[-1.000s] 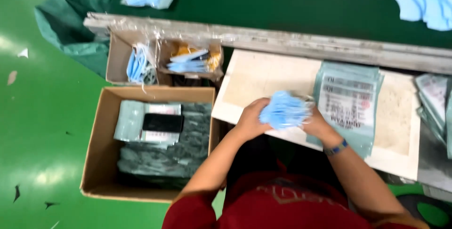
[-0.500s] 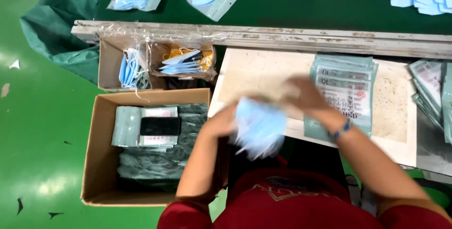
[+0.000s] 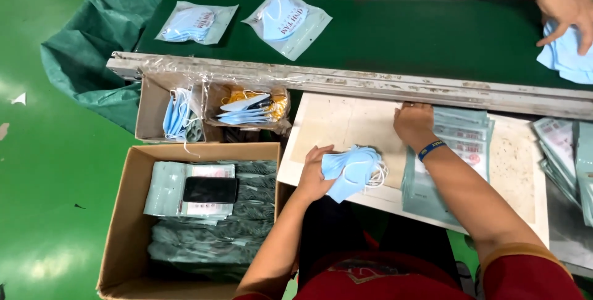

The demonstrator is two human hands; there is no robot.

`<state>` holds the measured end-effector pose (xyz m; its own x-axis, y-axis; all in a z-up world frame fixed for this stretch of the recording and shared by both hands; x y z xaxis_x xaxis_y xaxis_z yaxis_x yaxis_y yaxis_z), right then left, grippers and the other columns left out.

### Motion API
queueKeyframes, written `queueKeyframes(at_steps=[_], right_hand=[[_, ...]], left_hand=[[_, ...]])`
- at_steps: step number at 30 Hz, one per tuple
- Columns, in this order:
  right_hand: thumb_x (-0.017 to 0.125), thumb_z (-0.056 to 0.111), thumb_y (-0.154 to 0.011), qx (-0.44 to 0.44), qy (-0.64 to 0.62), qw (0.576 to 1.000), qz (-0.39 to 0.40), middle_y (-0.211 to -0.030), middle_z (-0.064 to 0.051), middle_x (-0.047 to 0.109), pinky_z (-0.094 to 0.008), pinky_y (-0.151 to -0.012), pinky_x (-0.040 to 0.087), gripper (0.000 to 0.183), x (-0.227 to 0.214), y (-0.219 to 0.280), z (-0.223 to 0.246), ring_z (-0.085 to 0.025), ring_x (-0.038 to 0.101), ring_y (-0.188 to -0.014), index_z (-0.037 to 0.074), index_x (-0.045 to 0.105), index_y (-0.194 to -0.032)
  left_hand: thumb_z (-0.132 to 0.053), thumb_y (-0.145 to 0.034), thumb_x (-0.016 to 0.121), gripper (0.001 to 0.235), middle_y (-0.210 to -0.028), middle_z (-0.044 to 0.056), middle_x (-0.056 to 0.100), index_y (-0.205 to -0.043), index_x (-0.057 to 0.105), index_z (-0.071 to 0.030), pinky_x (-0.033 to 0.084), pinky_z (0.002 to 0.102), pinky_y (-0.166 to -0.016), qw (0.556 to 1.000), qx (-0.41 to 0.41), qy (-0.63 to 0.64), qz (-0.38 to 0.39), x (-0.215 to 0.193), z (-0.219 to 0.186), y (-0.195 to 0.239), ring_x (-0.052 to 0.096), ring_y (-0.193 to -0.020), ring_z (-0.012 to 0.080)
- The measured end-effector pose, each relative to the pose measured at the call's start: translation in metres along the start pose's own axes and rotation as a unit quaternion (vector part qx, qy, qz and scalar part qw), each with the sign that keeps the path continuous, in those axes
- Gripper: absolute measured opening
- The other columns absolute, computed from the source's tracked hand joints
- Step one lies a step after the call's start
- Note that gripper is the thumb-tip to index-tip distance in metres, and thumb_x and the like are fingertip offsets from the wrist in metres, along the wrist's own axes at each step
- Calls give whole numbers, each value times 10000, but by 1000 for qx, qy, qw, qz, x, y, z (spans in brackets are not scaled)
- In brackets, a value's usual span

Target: The person repeatedly picks light blue face masks from a conveyor belt, places them into clear plastic bags, and sets the sealed packages aside. The person works continuously at a table with boxes of supplies and a coworker visible in the background.

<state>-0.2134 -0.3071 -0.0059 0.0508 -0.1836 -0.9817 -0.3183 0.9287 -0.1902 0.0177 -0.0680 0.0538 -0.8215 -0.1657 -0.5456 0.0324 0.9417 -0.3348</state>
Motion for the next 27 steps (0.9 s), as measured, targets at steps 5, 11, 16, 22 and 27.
queueKeyframes(at_steps=[5, 11, 16, 22, 27], right_hand=[[621, 340, -959, -8, -51, 999, -6, -1320, -258, 584, -509, -1073, 409, 468, -34, 20, 9, -418, 529, -1252, -50, 622, -1218], [727, 266, -823, -245, -158, 956, 37, -1219, -291, 640, -490, -994, 461, 568, -158, 127, 18, -449, 585, -1156, -108, 620, -1236], [835, 308, -696, -222, -94, 964, 114, -1292, -188, 653, -412, -1096, 476, 268, -187, 165, -58, -355, 573, -1298, 115, 811, -880], [564, 21, -878, -194, -364, 910, -34, -1413, -199, 609, -455, -1082, 483, 394, -162, 101, 36, -398, 604, -1266, 13, 681, -1254], [668, 243, -885, -233, -354, 904, -56, -1470, -324, 500, -571, -1099, 370, 587, -59, 55, 132, -490, 423, -1363, -54, 594, -1386]], left_hand=[[-266, -873, 758, 243, -1161, 81, 755, -1078, 794, -140, 246, 542, -1234, 1000, 4, 7, 13, 0, 0, 0, 562, -1343, 297], [-256, -867, 774, 236, -1164, 71, 757, -1077, 798, -151, 297, 495, -1220, 1000, -4, 28, -5, -2, 10, 4, 564, -1351, 291], [-219, -891, 764, 271, -1343, 127, 657, -1137, 767, -106, 287, 472, -1215, 987, -8, 157, 23, -5, 24, 6, 498, -1372, 283], [-197, -918, 790, 298, -1231, 168, 745, -1159, 762, -24, 170, 492, -1255, 978, -12, 124, 165, -3, 41, 2, 550, -1338, 303], [-255, -880, 794, 540, -1199, 83, 718, -1340, 594, -56, 492, 380, -1063, 926, -195, 244, 213, 2, 37, 41, 641, -1136, 191]])
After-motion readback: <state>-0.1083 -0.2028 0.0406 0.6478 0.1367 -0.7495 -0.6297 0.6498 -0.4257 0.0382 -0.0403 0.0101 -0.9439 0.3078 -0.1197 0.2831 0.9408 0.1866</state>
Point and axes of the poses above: each hand's wrist, its own y-axis away from the middle knuckle, its own x-axis out of the palm, z = x × y, the point moved 6 cm from there along -y, towards the middle knuckle
